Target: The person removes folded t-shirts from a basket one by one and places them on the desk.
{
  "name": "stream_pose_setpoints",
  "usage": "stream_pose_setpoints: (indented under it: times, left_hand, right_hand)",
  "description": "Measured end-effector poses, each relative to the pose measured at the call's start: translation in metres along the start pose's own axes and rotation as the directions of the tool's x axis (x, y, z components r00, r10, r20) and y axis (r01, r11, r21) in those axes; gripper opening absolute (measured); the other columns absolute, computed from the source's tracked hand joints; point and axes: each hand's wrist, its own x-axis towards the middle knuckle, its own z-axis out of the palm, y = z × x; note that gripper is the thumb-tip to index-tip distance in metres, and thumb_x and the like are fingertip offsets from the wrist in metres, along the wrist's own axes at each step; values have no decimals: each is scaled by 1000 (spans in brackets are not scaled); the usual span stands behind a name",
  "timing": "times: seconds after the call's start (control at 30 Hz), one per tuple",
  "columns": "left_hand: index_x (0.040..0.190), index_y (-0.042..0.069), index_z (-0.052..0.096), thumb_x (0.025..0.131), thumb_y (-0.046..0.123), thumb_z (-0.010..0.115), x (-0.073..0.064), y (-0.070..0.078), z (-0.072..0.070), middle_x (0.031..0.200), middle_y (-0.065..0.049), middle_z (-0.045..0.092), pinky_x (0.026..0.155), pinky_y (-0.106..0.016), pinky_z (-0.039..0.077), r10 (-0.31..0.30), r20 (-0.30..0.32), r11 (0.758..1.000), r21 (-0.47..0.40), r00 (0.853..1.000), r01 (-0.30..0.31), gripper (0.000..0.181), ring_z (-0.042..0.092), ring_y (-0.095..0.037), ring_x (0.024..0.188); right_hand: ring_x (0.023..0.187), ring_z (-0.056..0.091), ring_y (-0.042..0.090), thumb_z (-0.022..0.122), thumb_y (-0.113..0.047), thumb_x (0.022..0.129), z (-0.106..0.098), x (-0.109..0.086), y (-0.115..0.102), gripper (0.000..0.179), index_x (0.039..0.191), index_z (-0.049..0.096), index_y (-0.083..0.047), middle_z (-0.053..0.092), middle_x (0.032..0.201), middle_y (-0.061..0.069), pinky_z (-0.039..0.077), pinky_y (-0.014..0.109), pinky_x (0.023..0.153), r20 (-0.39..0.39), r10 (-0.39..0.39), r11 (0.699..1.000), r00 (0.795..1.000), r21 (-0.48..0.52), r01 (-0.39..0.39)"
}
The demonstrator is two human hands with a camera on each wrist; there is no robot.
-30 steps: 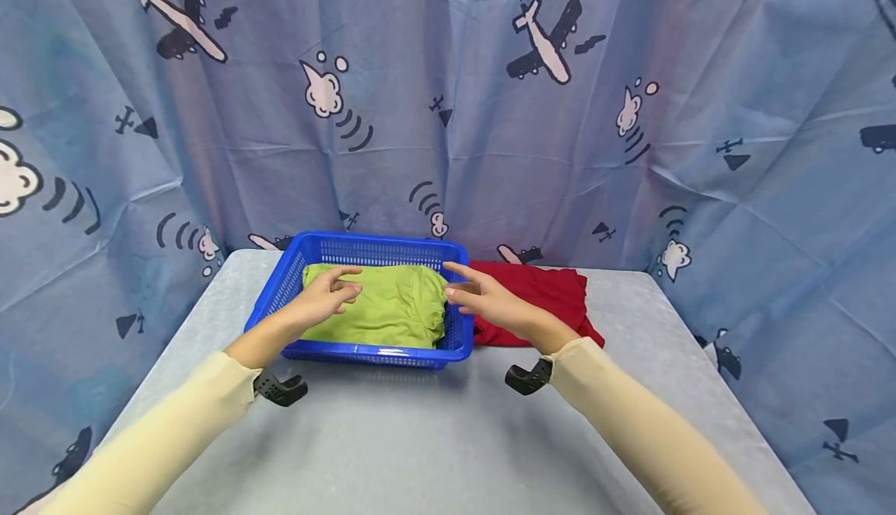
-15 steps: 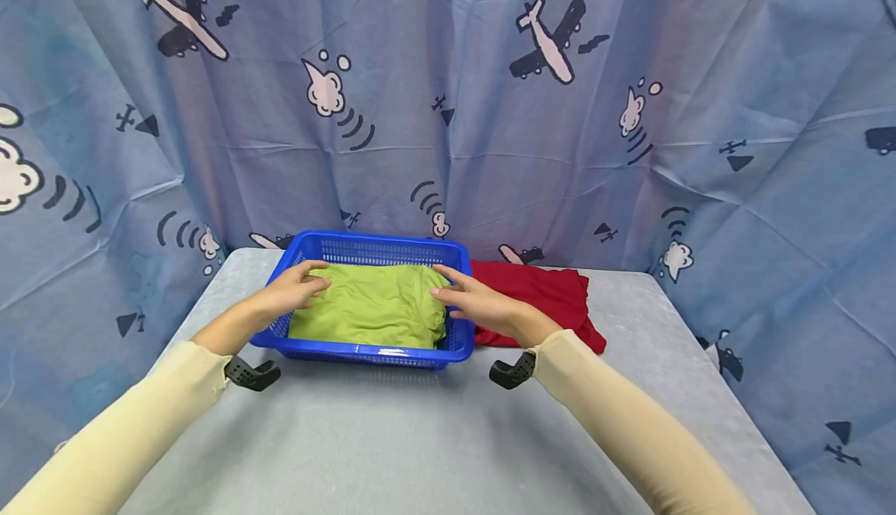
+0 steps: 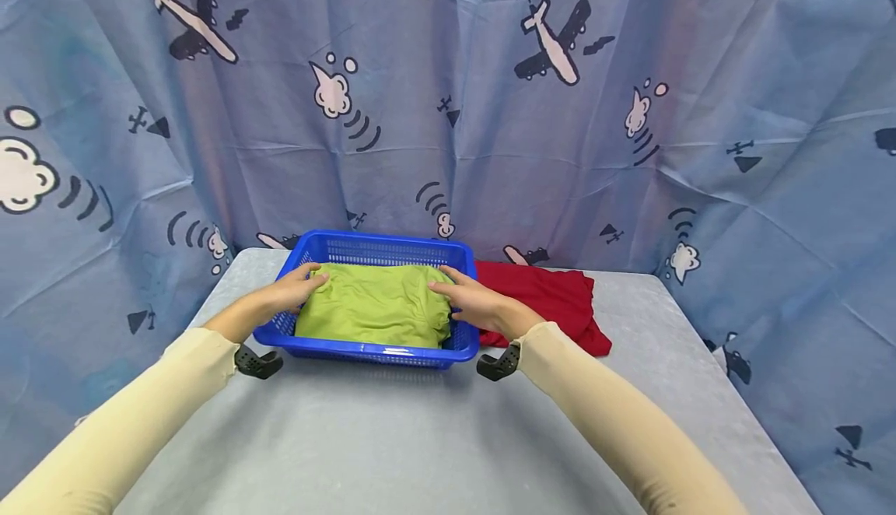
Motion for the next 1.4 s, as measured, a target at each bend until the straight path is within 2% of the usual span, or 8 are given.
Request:
stream_pose_setpoints:
  times: [0.53, 0.67, 0.77, 0.87, 0.93, 1.07, 1.17, 1.4]
  left_hand:
    - [162, 5, -3, 110, 45, 28, 3, -5, -2, 166, -31, 4, 113, -68, 36, -56, 40, 997, -47, 998, 58, 73, 19, -52, 151]
    - [162, 7, -4, 109, 45, 29, 5, -6, 1, 166, -31, 2, 112, -67, 37, -57, 48, 997, -41, 997, 59, 73, 17, -51, 152]
    - [162, 7, -5, 109, 45, 30, 7, -6, 1, 165, -32, 4, 112, -67, 38, -46, 45, 998, -43, 998, 48, 74, 19, -52, 151]
    - [162, 6, -7, 110, 44, 30, 9, -4, 2, 163, -36, 11, 112, -65, 38, -42, 54, 998, -45, 998, 44, 74, 22, -53, 150]
    - [161, 6, -9, 110, 44, 29, 9, -3, 3, 161, -37, 13, 113, -65, 37, -44, 67, 998, -49, 997, 47, 74, 22, -53, 150]
    - [161, 6, -11, 110, 44, 29, 9, 1, 4, 162, -35, 12, 113, -64, 38, -56, 85, 997, -42, 995, 59, 75, 21, -51, 150]
    - [161, 7, -10, 110, 44, 29, 9, 2, 5, 164, -33, 9, 112, -64, 39, -52, 82, 998, -27, 995, 54, 75, 21, -49, 151]
    - [161, 9, -10, 109, 46, 31, 12, 0, 7, 167, -29, -7, 113, -69, 34, -23, 85, 999, -35, 996, 27, 77, 10, -51, 153]
  right_hand:
    - [156, 7, 46, 55, -31, 103, 11, 14, 1, 88, 164, -8, -20, -2, 172, 13, 23, 62, 123, -85, 78, 995, 993, 67, -72]
    - [154, 20, 42, 57, -31, 102, 14, 16, 0, 94, 163, -14, -23, 0, 172, 12, 29, 56, 122, -128, 115, 992, 985, 58, -108]
    - [120, 50, 29, 57, -33, 102, 14, 17, -1, 97, 161, -18, -24, 27, 160, 13, 43, 45, 110, -137, 136, 990, 981, 45, -131]
    - [81, 41, 17, 57, -35, 102, 14, 17, -1, 98, 161, -20, -24, 46, 127, 8, 42, 34, 89, -132, 137, 990, 982, 29, -135]
    - [73, 31, 17, 57, -36, 102, 15, 16, -1, 99, 160, -21, -24, 41, 105, 5, 38, 33, 86, -120, 129, 992, 984, 11, -129]
    - [115, 56, 23, 57, -37, 102, 16, 15, -3, 98, 161, -21, -24, 56, 133, 14, 41, 43, 109, -102, 97, 995, 990, -23, -100]
    - [153, 32, 31, 56, -37, 102, 17, 12, -6, 97, 161, -20, -25, 38, 161, 19, 27, 54, 123, -90, 75, 997, 993, -22, -77]
    - [153, 30, 32, 56, -38, 102, 22, 12, -11, 96, 161, -19, -28, 41, 160, 17, 29, 54, 123, -70, 66, 997, 995, -35, -69]
